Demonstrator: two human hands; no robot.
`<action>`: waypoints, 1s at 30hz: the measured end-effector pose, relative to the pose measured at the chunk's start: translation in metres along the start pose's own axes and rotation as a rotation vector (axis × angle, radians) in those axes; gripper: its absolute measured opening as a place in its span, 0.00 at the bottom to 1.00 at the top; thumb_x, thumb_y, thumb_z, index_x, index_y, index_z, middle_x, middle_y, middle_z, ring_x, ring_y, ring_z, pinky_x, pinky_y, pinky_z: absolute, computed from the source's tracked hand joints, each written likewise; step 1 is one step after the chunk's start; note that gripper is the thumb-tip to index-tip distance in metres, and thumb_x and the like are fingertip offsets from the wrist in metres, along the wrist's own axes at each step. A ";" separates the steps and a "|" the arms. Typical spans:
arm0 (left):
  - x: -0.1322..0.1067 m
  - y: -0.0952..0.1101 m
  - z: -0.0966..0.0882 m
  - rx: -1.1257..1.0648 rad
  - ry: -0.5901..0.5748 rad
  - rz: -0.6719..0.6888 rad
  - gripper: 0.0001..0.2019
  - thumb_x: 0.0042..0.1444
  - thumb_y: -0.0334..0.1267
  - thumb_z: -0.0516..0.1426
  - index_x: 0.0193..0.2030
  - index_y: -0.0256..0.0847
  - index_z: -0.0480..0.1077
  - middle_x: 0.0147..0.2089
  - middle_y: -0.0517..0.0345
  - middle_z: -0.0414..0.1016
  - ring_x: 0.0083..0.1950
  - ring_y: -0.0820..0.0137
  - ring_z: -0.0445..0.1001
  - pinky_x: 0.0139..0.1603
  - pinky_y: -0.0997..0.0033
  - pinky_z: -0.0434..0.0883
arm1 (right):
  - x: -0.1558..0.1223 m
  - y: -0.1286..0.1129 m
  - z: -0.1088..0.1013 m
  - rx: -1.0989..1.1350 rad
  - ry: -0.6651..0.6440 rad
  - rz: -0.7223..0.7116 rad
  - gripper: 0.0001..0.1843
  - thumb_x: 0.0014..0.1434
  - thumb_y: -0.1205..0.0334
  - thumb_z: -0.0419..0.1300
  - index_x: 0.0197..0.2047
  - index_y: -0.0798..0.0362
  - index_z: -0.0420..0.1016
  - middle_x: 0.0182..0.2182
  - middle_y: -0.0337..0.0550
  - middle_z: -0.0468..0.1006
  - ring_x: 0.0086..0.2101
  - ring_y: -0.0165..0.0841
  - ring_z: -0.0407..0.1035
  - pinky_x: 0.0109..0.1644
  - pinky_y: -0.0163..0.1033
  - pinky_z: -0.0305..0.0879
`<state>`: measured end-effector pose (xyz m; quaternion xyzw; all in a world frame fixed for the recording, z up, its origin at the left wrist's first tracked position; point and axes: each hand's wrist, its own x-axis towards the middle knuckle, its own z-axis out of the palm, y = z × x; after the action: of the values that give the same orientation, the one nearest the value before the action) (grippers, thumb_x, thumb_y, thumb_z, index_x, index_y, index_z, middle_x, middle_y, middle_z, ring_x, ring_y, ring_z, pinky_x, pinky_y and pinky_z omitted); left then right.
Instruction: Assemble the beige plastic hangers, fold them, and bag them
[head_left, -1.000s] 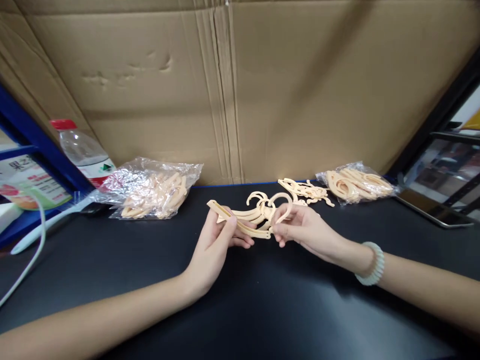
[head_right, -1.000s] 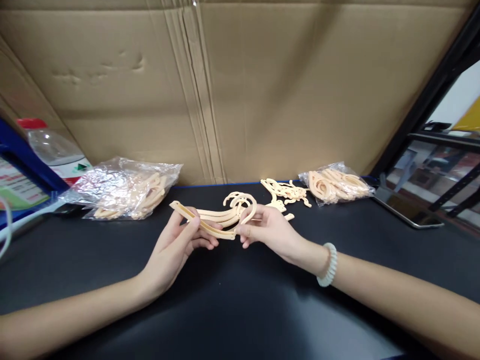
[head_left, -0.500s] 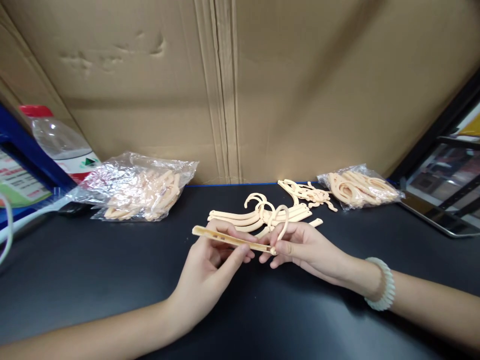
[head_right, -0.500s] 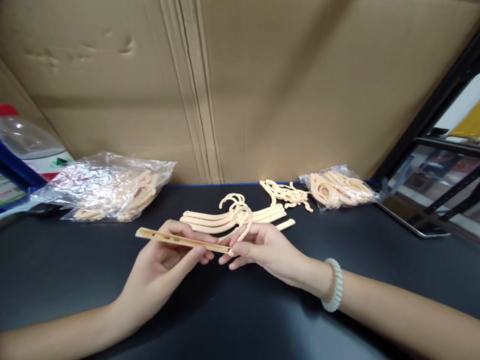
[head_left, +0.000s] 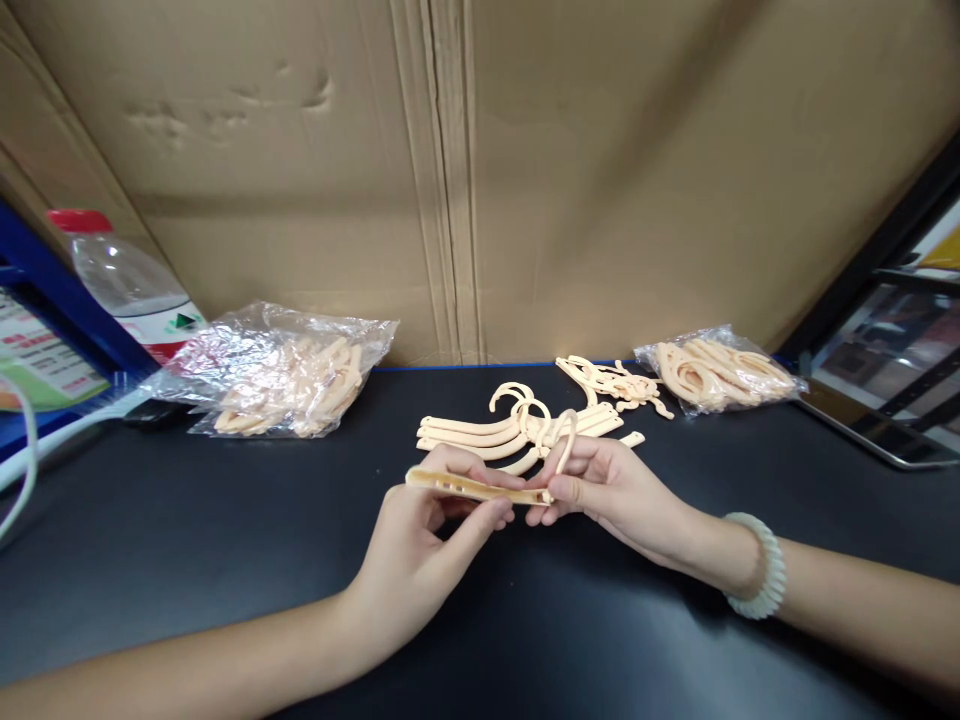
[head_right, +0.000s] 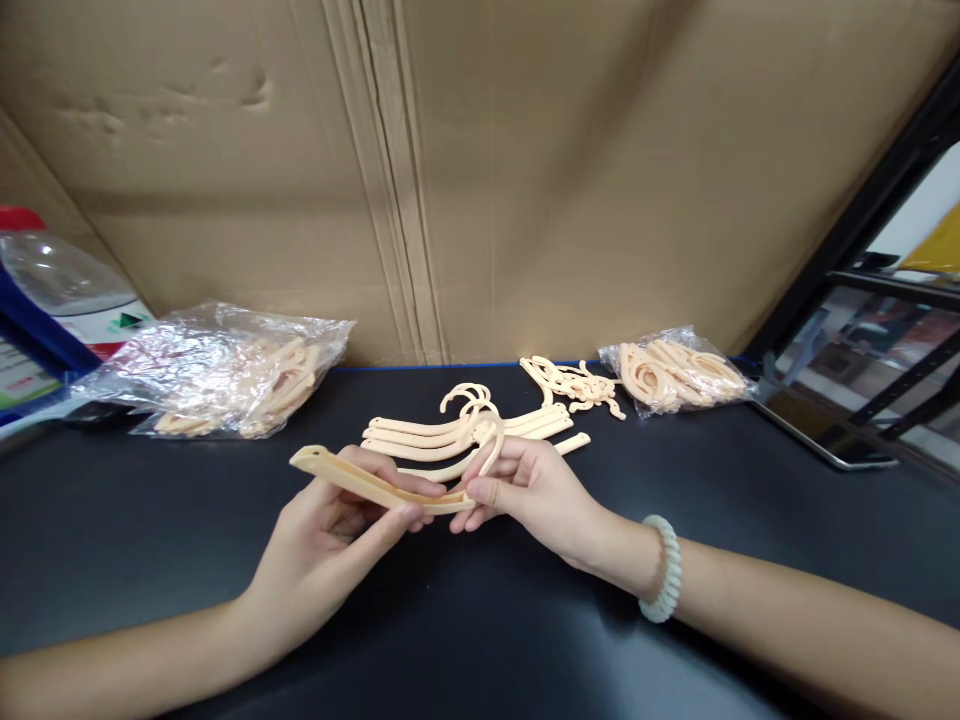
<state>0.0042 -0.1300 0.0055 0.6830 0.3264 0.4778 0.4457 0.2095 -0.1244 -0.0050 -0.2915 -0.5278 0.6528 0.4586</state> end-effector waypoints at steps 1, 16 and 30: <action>0.000 0.000 0.000 0.003 0.005 0.000 0.05 0.57 0.36 0.62 0.37 0.43 0.69 0.38 0.55 0.81 0.36 0.63 0.81 0.37 0.66 0.80 | 0.000 0.000 0.000 -0.004 0.004 -0.008 0.11 0.55 0.58 0.70 0.35 0.55 0.76 0.29 0.40 0.80 0.29 0.31 0.78 0.35 0.34 0.74; 0.010 -0.002 -0.001 -0.184 0.054 -0.168 0.14 0.55 0.37 0.64 0.45 0.39 0.67 0.33 0.57 0.81 0.32 0.70 0.80 0.35 0.75 0.79 | -0.004 -0.007 0.002 -0.357 0.135 -0.233 0.12 0.62 0.52 0.61 0.41 0.50 0.79 0.29 0.39 0.72 0.25 0.27 0.66 0.26 0.33 0.67; 0.014 -0.005 -0.005 -0.282 0.085 -0.265 0.14 0.56 0.37 0.64 0.43 0.36 0.64 0.39 0.50 0.82 0.36 0.69 0.81 0.38 0.75 0.78 | 0.014 -0.047 -0.069 -0.960 0.505 -0.539 0.11 0.65 0.57 0.58 0.47 0.49 0.77 0.37 0.44 0.77 0.35 0.35 0.70 0.38 0.41 0.69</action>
<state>0.0041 -0.1143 0.0071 0.5440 0.3617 0.4845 0.5818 0.2766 -0.0814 0.0226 -0.4678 -0.6934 0.1132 0.5362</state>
